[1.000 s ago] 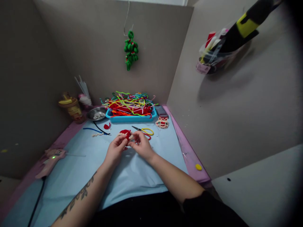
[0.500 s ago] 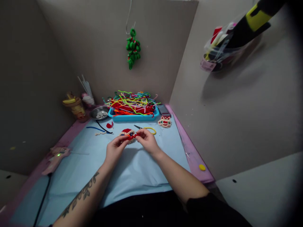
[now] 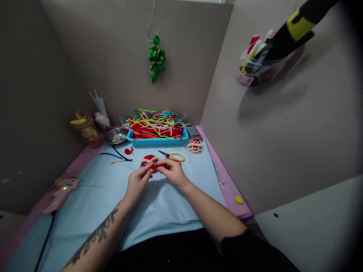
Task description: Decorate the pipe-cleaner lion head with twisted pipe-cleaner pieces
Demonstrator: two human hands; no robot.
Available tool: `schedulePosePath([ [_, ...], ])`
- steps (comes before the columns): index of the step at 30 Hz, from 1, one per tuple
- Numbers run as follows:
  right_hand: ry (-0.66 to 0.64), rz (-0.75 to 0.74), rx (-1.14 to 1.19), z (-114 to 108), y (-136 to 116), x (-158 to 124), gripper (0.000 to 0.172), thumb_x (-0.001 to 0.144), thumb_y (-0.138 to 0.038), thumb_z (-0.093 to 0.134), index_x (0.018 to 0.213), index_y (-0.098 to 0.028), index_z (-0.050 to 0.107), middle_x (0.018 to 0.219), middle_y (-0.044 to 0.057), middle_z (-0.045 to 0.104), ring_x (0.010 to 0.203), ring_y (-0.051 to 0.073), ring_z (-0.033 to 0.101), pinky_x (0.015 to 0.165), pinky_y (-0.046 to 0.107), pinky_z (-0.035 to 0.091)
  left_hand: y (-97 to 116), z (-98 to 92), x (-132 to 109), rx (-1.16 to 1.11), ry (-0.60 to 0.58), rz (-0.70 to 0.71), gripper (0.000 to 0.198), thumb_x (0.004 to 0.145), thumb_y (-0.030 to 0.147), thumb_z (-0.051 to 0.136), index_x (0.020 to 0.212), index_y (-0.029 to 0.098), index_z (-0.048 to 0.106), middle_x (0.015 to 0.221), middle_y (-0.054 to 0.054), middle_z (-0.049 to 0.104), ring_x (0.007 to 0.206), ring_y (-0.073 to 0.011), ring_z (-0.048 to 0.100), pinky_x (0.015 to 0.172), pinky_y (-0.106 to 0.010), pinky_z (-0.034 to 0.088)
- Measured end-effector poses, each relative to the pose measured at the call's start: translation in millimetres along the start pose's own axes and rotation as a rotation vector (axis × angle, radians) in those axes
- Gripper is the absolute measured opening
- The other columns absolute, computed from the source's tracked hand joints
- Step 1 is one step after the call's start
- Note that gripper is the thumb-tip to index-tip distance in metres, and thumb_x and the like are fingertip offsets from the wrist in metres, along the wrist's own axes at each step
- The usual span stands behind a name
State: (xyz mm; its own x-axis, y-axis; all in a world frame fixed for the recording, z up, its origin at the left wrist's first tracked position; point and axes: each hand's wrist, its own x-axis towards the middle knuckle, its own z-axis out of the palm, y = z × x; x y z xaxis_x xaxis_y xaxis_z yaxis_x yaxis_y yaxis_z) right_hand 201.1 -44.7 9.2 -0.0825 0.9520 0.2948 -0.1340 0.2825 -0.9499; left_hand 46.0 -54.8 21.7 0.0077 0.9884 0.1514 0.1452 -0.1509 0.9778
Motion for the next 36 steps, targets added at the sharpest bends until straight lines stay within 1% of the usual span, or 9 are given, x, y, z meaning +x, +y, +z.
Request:
schedulePosePath([
  [2, 0.011, -0.088, -0.130, -0.7, 0.5, -1.5, 0.011, 0.078, -0.022, 0.064, 0.086, -0.019, 0.070, 0.082, 0.004, 0.070, 0.075, 0.017, 0.066, 0.072, 0.030, 0.054, -1.1, 0.8, 0.5, 0.020, -0.028, 0.006, 0.039, 0.070, 0.042, 0.070, 0.102, 0.019, 0.074, 0.085, -0.007, 0.076, 0.073, -0.0231, 0.069, 0.062, -0.030, 0.055],
  [5, 0.025, -0.241, -0.331, -1.5, 0.5, -3.5, 0.013, 0.079, -0.017, 0.061, 0.087, -0.020, 0.071, 0.085, 0.005, 0.069, 0.077, 0.016, 0.064, 0.072, 0.029, 0.052, -4.1, 1.6, 1.4, 0.089, -0.067, 0.015, 0.040, 0.072, 0.043, 0.068, 0.102, 0.016, 0.074, 0.086, -0.009, 0.075, 0.078, -0.0240, 0.070, 0.068, -0.032, 0.056],
  [8, 0.031, -0.280, -0.399, -2.0, -0.8, -3.6, 0.014, 0.079, -0.015, 0.059, 0.086, -0.020, 0.070, 0.084, 0.005, 0.068, 0.077, 0.016, 0.062, 0.071, 0.027, 0.051, -5.5, 0.8, 2.3, 0.098, -0.073, 0.016, 0.040, 0.073, 0.042, 0.066, 0.100, 0.013, 0.073, 0.089, -0.010, 0.075, 0.081, -0.0242, 0.070, 0.075, -0.035, 0.055],
  [14, 0.077, -0.170, -0.314, -1.1, 0.5, -1.5, 0.009, 0.075, -0.018, 0.061, 0.083, -0.019, 0.065, 0.082, 0.003, 0.066, 0.073, 0.015, 0.060, 0.068, 0.028, 0.050, -2.0, -4.4, 3.1, 0.034, 0.006, 0.089, 0.029, 0.072, 0.036, 0.069, 0.091, 0.015, 0.072, 0.094, -0.010, 0.074, 0.088, -0.0234, 0.069, 0.083, -0.036, 0.054],
  [18, 0.005, 0.050, -0.051, 2.5, 5.2, -0.6, 0.018, 0.074, -0.027, 0.065, 0.090, -0.020, 0.059, 0.081, 0.001, 0.065, 0.067, 0.014, 0.062, 0.062, 0.028, 0.051, -2.3, -4.1, 1.9, 0.097, -0.011, 0.199, 0.020, 0.073, 0.034, 0.069, 0.083, 0.017, 0.074, 0.092, -0.009, 0.074, 0.088, -0.0221, 0.068, 0.084, -0.034, 0.053],
  [21, -0.041, 0.171, 0.006, 3.3, 6.6, -0.1, 0.018, 0.074, -0.029, 0.065, 0.089, -0.019, 0.061, 0.072, 0.000, 0.064, 0.057, 0.013, 0.059, 0.056, 0.027, 0.050, -4.0, -3.0, 1.2, 0.119, -0.010, 0.195, 0.020, 0.073, 0.033, 0.069, 0.085, 0.018, 0.073, 0.090, -0.008, 0.074, 0.084, -0.0211, 0.068, 0.080, -0.033, 0.053],
  [24, -0.028, 0.153, -0.012, 2.1, 5.3, 0.0, 0.016, 0.071, -0.026, 0.067, 0.085, -0.018, 0.063, 0.072, 0.000, 0.065, 0.061, 0.013, 0.060, 0.061, 0.027, 0.050, -5.1, -3.6, 1.1, 0.101, -0.007, 0.141, 0.024, 0.072, 0.034, 0.070, 0.088, 0.017, 0.073, 0.088, -0.007, 0.074, 0.081, -0.0210, 0.069, 0.076, -0.032, 0.054],
  [29, -0.012, 0.086, -0.009, 1.1, 2.3, -0.4, 0.014, 0.070, -0.024, 0.068, 0.081, -0.018, 0.062, 0.077, 0.001, 0.066, 0.071, 0.016, 0.063, 0.070, 0.030, 0.051, -3.9, -6.0, 1.0, 0.134, -0.029, 0.119, 0.023, 0.073, 0.034, 0.069, 0.088, 0.017, 0.074, 0.088, -0.007, 0.075, 0.082, -0.0214, 0.069, 0.079, -0.032, 0.053],
  [36, 0.001, 0.021, -0.083, 1.6, 4.3, -1.9, 0.012, 0.071, -0.021, 0.066, 0.080, -0.019, 0.059, 0.076, 0.000, 0.063, 0.071, 0.015, 0.060, 0.069, 0.029, 0.049, -2.1, -4.9, 1.8, 0.115, -0.099, 0.090, 0.025, 0.072, 0.033, 0.069, 0.090, 0.017, 0.074, 0.091, -0.007, 0.075, 0.085, -0.0227, 0.069, 0.081, -0.033, 0.053],
])
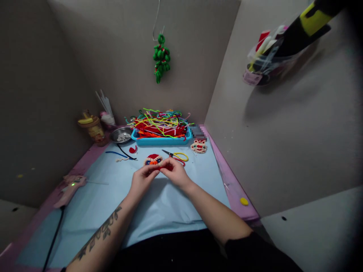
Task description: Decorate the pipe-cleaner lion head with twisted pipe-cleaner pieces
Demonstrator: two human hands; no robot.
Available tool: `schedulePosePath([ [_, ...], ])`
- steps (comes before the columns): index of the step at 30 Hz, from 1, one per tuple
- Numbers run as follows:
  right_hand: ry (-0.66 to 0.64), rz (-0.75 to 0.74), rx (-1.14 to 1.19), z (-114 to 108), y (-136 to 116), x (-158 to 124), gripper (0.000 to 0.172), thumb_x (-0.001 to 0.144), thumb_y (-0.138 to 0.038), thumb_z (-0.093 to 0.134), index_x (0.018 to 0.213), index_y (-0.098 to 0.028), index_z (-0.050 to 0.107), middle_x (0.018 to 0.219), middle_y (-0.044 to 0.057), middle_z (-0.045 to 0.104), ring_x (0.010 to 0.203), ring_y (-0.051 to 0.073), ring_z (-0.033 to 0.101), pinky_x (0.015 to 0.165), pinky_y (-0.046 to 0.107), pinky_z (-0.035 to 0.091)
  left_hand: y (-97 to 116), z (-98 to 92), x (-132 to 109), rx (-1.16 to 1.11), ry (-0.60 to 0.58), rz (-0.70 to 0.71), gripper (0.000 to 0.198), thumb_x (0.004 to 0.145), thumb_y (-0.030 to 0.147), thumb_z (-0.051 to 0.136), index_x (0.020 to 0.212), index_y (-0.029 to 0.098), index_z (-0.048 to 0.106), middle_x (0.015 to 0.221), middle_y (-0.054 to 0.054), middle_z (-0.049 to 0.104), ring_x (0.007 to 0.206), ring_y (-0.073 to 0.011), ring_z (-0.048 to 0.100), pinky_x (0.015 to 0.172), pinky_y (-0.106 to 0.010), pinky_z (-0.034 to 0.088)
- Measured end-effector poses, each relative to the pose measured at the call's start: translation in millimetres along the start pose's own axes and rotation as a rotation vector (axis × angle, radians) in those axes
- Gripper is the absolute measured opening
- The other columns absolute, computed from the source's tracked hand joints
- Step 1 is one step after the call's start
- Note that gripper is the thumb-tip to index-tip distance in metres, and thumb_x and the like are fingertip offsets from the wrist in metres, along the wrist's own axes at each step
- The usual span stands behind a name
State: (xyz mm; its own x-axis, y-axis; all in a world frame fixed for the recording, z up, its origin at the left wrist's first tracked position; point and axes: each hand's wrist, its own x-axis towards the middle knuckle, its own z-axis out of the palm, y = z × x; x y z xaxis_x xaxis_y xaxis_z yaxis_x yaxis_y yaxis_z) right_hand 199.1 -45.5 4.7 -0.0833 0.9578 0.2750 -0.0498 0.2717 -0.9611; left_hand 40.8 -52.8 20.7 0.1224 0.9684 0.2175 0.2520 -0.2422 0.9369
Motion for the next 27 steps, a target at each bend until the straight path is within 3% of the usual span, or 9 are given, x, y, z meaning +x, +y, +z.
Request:
schedulePosePath([
  [9, -0.032, -0.113, -0.079, 3, -2, -2, 0.010, 0.072, -0.017, 0.062, 0.082, -0.019, 0.062, 0.086, 0.003, 0.064, 0.079, 0.017, 0.063, 0.076, 0.031, 0.051, 1, 0.1, 4, -0.097, -0.096, -0.120, 0.042, 0.068, 0.045, 0.072, 0.095, 0.014, 0.072, 0.087, -0.009, 0.074, 0.075, -0.0218, 0.068, 0.071, -0.032, 0.054],
  [12, -0.024, -0.121, -0.078, -6, -4, 3, 0.016, 0.075, -0.026, 0.063, 0.090, -0.019, 0.064, 0.091, 0.005, 0.067, 0.083, 0.018, 0.064, 0.076, 0.030, 0.052, 5, -3.4, 5, -0.151, -0.048, -0.149, 0.045, 0.066, 0.047, 0.074, 0.096, 0.013, 0.071, 0.090, -0.010, 0.073, 0.074, -0.0205, 0.067, 0.070, -0.032, 0.053],
  [14, 0.117, -0.125, -0.171, -29, -4, 14, 0.021, 0.078, -0.033, 0.061, 0.092, -0.018, 0.066, 0.092, 0.006, 0.069, 0.084, 0.018, 0.064, 0.074, 0.029, 0.051, 6, -9.4, 8, -0.210, 0.005, -0.158, 0.046, 0.065, 0.045, 0.075, 0.098, 0.013, 0.070, 0.094, -0.010, 0.072, 0.078, -0.0200, 0.066, 0.073, -0.031, 0.053],
  [16, 0.390, -0.083, -0.330, -64, -3, 30, 0.028, 0.084, -0.036, 0.051, 0.093, -0.016, 0.067, 0.090, 0.008, 0.070, 0.083, 0.019, 0.063, 0.073, 0.030, 0.051, 5, -17.8, 13, -0.279, 0.050, -0.181, 0.045, 0.063, 0.043, 0.078, 0.096, 0.014, 0.069, 0.090, -0.009, 0.072, 0.077, -0.0187, 0.066, 0.074, -0.030, 0.053],
  [18, 0.558, 0.038, -0.648, -106, 1, 48, 0.034, 0.086, -0.033, 0.043, 0.100, -0.014, 0.068, 0.089, 0.008, 0.070, 0.081, 0.019, 0.063, 0.073, 0.030, 0.050, 1, -26.0, 19, -0.355, 0.103, -0.208, 0.044, 0.060, 0.041, 0.080, 0.093, 0.014, 0.068, 0.083, -0.006, 0.071, 0.072, -0.0167, 0.065, 0.072, -0.029, 0.053],
  [22, 0.575, 0.149, -0.866, -166, 8, 81, 0.027, 0.077, -0.023, 0.052, 0.090, -0.011, 0.073, 0.086, 0.013, 0.069, 0.083, 0.022, 0.061, 0.080, 0.034, 0.046, -9, -33.1, 31, -0.490, 0.224, -0.230, 0.043, 0.056, 0.038, 0.082, 0.089, 0.015, 0.066, 0.079, -0.004, 0.068, 0.069, -0.0153, 0.065, 0.070, -0.029, 0.054],
  [27, 0.519, 0.178, -1.045, -181, 16, 101, 0.017, 0.070, -0.021, 0.061, 0.076, -0.014, 0.075, 0.089, 0.015, 0.067, 0.092, 0.026, 0.058, 0.085, 0.035, 0.041, -15, -31.3, 27, -0.574, 0.243, -0.317, 0.042, 0.055, 0.037, 0.083, 0.086, 0.015, 0.067, 0.076, -0.002, 0.067, 0.065, -0.0127, 0.062, 0.066, -0.026, 0.054],
])
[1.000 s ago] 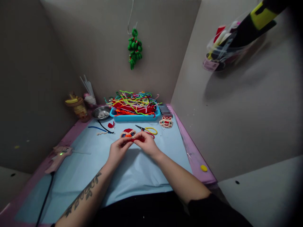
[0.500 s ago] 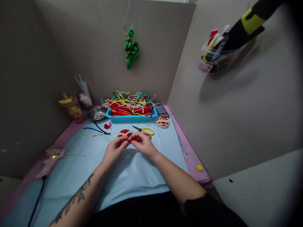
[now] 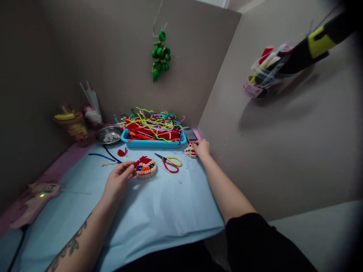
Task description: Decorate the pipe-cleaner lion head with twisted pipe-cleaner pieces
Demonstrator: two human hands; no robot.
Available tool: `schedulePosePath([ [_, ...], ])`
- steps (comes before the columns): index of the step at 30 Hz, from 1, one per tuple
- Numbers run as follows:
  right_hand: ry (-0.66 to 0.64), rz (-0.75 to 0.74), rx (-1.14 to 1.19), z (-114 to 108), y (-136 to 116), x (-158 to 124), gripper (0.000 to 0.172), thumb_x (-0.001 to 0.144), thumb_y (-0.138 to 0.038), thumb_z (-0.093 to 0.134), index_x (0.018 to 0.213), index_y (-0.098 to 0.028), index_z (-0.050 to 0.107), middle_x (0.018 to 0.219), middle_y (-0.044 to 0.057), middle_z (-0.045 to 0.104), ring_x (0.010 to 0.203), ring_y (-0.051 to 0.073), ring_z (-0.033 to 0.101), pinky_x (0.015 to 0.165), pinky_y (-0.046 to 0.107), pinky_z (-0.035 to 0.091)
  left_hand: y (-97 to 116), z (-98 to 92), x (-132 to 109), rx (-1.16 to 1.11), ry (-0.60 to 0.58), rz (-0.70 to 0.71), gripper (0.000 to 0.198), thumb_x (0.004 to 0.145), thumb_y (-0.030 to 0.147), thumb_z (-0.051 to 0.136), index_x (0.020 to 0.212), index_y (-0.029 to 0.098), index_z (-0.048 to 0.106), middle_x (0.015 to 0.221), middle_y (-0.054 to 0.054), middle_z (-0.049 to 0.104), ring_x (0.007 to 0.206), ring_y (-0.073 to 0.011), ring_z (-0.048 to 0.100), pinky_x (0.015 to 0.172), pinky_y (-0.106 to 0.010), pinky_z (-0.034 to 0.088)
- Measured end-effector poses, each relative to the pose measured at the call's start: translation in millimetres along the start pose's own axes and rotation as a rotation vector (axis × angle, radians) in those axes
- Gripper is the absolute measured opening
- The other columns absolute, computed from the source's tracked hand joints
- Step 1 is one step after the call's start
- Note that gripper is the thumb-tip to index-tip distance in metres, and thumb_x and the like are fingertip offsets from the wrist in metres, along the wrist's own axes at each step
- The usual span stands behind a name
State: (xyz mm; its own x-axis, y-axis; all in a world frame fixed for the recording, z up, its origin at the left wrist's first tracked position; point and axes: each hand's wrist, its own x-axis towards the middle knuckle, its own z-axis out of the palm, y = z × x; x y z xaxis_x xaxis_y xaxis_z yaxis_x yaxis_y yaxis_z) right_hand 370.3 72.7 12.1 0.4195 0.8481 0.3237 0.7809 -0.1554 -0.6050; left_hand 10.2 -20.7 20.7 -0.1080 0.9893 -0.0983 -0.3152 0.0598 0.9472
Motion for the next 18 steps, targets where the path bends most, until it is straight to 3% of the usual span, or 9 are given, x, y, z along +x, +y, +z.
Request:
schedulePosePath([
  [4, -0.017, -0.064, -0.005, -5, 2, 4, 0.014, 0.069, -0.015, 0.059, 0.064, -0.014, 0.072, 0.076, 0.013, 0.066, 0.084, 0.024, 0.058, 0.080, 0.033, 0.041, 2, -4.8, -6, -0.063, -0.024, -0.073, 0.035, 0.056, 0.029, 0.081, 0.085, 0.015, 0.067, 0.074, -0.001, 0.067, 0.063, -0.0108, 0.059, 0.062, -0.022, 0.051],
  [8, 0.030, -0.169, 0.080, -27, -5, -10, 0.018, 0.077, -0.021, 0.055, 0.075, -0.014, 0.071, 0.081, 0.010, 0.065, 0.085, 0.021, 0.058, 0.080, 0.032, 0.044, 4, 0.7, -13, -0.118, -0.127, -0.200, 0.020, 0.057, 0.020, 0.073, 0.074, 0.014, 0.064, 0.065, -0.001, 0.061, 0.052, -0.0086, 0.051, 0.046, -0.018, 0.041],
  [10, 0.073, -0.248, 0.165, -40, -19, -30, 0.020, 0.082, -0.025, 0.052, 0.082, -0.016, 0.069, 0.086, 0.007, 0.064, 0.087, 0.019, 0.058, 0.079, 0.032, 0.046, 4, 10.4, -20, -0.145, -0.204, -0.259, 0.018, 0.059, 0.019, 0.071, 0.073, 0.014, 0.062, 0.059, 0.001, 0.055, 0.047, -0.0069, 0.044, 0.041, -0.018, 0.034],
  [12, 0.131, -0.453, 0.458, -52, -42, -57, 0.015, 0.083, -0.025, 0.055, 0.078, -0.019, 0.068, 0.083, 0.005, 0.064, 0.084, 0.019, 0.059, 0.079, 0.034, 0.047, 5, 23.4, -30, -0.131, -0.288, -0.288, 0.021, 0.065, 0.027, 0.070, 0.080, 0.015, 0.062, 0.052, 0.005, 0.045, 0.042, -0.0056, 0.036, 0.038, -0.017, 0.027],
  [16, -0.005, -0.696, 0.714, -69, -92, -116, 0.010, 0.085, -0.024, 0.060, 0.083, -0.024, 0.069, 0.081, 0.003, 0.064, 0.080, 0.018, 0.060, 0.074, 0.034, 0.049, 16, 47.2, -53, -0.057, -0.502, -0.226, 0.048, 0.074, 0.055, 0.063, 0.101, 0.014, 0.063, 0.049, 0.008, 0.033, 0.042, -0.0062, 0.026, 0.038, -0.018, 0.020],
  [18, -0.064, -0.740, 0.785, -72, -109, -139, 0.011, 0.086, -0.021, 0.059, 0.086, -0.026, 0.069, 0.083, 0.003, 0.064, 0.080, 0.017, 0.061, 0.073, 0.033, 0.050, 27, 53.1, -62, -0.061, -0.544, -0.178, 0.052, 0.071, 0.061, 0.063, 0.097, 0.015, 0.064, 0.048, 0.008, 0.032, 0.041, -0.0055, 0.021, 0.039, -0.018, 0.017],
])
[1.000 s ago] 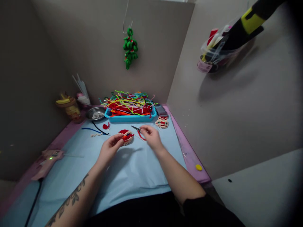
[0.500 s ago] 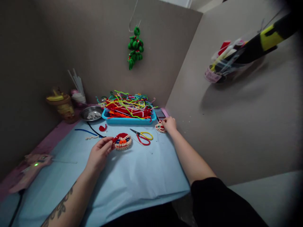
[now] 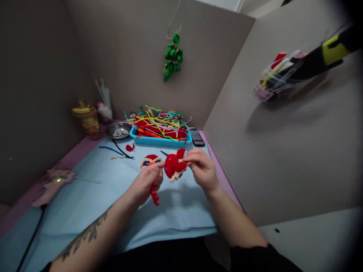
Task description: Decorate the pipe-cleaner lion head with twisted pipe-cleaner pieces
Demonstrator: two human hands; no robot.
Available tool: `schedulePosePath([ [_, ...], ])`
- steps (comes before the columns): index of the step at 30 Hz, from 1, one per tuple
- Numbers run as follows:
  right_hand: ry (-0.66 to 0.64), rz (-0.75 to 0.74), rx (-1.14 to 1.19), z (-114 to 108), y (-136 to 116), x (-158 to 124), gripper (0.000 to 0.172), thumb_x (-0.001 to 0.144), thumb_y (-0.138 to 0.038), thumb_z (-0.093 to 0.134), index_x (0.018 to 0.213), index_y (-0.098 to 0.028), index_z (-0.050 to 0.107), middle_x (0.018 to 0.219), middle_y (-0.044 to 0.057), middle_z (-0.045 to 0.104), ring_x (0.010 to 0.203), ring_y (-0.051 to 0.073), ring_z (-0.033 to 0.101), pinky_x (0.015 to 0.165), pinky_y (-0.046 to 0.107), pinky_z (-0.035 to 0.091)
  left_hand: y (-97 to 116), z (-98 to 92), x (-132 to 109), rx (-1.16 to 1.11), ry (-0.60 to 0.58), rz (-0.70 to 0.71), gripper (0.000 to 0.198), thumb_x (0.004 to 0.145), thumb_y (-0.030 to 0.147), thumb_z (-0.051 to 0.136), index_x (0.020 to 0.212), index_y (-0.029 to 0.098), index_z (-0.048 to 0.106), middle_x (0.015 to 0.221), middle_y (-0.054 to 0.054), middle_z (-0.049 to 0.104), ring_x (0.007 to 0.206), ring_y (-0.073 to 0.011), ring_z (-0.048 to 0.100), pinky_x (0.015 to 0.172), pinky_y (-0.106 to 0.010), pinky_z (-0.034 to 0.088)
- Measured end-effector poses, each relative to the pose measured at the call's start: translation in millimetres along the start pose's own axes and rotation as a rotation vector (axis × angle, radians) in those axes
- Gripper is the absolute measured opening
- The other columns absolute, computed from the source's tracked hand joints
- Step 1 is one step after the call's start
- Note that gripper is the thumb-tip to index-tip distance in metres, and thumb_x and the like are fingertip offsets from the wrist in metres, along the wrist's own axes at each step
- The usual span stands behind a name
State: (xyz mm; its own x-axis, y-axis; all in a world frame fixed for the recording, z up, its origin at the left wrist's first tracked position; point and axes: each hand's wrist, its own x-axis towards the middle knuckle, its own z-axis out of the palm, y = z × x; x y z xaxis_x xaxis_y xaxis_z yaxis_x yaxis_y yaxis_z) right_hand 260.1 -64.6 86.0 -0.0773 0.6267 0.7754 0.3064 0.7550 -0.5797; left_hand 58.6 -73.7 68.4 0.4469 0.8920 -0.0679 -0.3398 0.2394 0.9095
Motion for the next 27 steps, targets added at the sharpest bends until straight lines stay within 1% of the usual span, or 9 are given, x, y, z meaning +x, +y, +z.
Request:
schedulePosePath([
  [3, 0.000, 0.005, 0.042, 14, -19, -8, 0.011, 0.085, -0.021, 0.061, 0.088, -0.028, 0.069, 0.084, 0.003, 0.065, 0.079, 0.017, 0.062, 0.072, 0.034, 0.051, 13, 8.4, -12, 0.117, 0.041, 0.058, 0.040, 0.070, 0.054, 0.066, 0.082, 0.016, 0.067, 0.050, 0.004, 0.046, 0.041, -0.0058, 0.026, 0.040, -0.021, 0.019],
  [6, 0.054, 0.009, -0.017, 20, -25, -12, 0.013, 0.082, -0.020, 0.065, 0.091, -0.028, 0.068, 0.086, 0.004, 0.065, 0.083, 0.019, 0.062, 0.074, 0.035, 0.051, 19, 10.6, -22, 0.293, 0.136, 0.162, 0.030, 0.073, 0.045, 0.066, 0.074, 0.016, 0.070, 0.061, -0.003, 0.062, 0.050, -0.0114, 0.045, 0.048, -0.024, 0.034],
  [8, 0.088, -0.026, -0.075, 20, -27, -14, 0.016, 0.081, -0.017, 0.065, 0.094, -0.027, 0.067, 0.085, 0.003, 0.064, 0.083, 0.019, 0.061, 0.074, 0.036, 0.051, 20, 10.8, -26, 0.365, 0.175, 0.218, 0.027, 0.074, 0.042, 0.065, 0.071, 0.016, 0.071, 0.066, -0.005, 0.066, 0.061, -0.0163, 0.055, 0.058, -0.028, 0.042],
  [10, 0.093, -0.050, -0.123, 19, -29, -15, 0.018, 0.081, -0.015, 0.064, 0.094, -0.027, 0.067, 0.085, 0.003, 0.063, 0.082, 0.019, 0.060, 0.074, 0.036, 0.050, 19, 11.2, -27, 0.379, 0.179, 0.229, 0.025, 0.075, 0.040, 0.064, 0.071, 0.017, 0.072, 0.067, -0.005, 0.068, 0.065, -0.0179, 0.057, 0.062, -0.029, 0.044],
  [12, 0.089, -0.046, -0.147, 17, -30, -15, 0.016, 0.082, -0.015, 0.063, 0.093, -0.026, 0.066, 0.084, 0.003, 0.063, 0.081, 0.019, 0.060, 0.073, 0.036, 0.050, 17, 12.3, -26, 0.352, 0.173, 0.201, 0.025, 0.076, 0.040, 0.063, 0.072, 0.017, 0.072, 0.064, -0.004, 0.066, 0.056, -0.0147, 0.052, 0.054, -0.026, 0.041],
  [14, 0.091, -0.029, -0.159, 16, -30, -17, 0.011, 0.084, -0.016, 0.061, 0.089, -0.025, 0.066, 0.081, 0.003, 0.063, 0.080, 0.019, 0.060, 0.072, 0.036, 0.050, 15, 14.2, -24, 0.313, 0.175, 0.162, 0.027, 0.075, 0.041, 0.063, 0.071, 0.016, 0.071, 0.056, -0.002, 0.062, 0.046, -0.0101, 0.040, 0.044, -0.023, 0.031],
  [17, 0.105, -0.010, -0.166, 15, -28, -18, 0.008, 0.086, -0.018, 0.058, 0.085, -0.024, 0.064, 0.077, 0.003, 0.062, 0.077, 0.019, 0.059, 0.070, 0.035, 0.049, 13, 18.0, -22, 0.264, 0.167, 0.102, 0.030, 0.074, 0.045, 0.062, 0.070, 0.015, 0.069, 0.052, -0.001, 0.058, 0.042, -0.0072, 0.027, 0.039, -0.022, 0.018],
  [22, 0.119, 0.034, -0.148, 17, -25, -22, 0.008, 0.087, -0.021, 0.058, 0.084, -0.024, 0.064, 0.077, 0.003, 0.061, 0.076, 0.018, 0.059, 0.069, 0.034, 0.049, 13, 22.2, -20, 0.190, 0.169, 0.052, 0.031, 0.071, 0.046, 0.064, 0.070, 0.016, 0.068, 0.052, -0.001, 0.058, 0.041, -0.0065, 0.023, 0.039, -0.022, 0.013],
  [27, 0.104, 0.048, -0.144, 15, -23, -24, 0.014, 0.086, -0.020, 0.059, 0.097, -0.025, 0.066, 0.088, 0.005, 0.063, 0.081, 0.019, 0.060, 0.069, 0.034, 0.050, 13, 21.0, -20, 0.156, 0.170, 0.051, 0.030, 0.071, 0.045, 0.064, 0.070, 0.016, 0.070, 0.051, -0.001, 0.057, 0.041, -0.0063, 0.023, 0.039, -0.022, 0.013],
])
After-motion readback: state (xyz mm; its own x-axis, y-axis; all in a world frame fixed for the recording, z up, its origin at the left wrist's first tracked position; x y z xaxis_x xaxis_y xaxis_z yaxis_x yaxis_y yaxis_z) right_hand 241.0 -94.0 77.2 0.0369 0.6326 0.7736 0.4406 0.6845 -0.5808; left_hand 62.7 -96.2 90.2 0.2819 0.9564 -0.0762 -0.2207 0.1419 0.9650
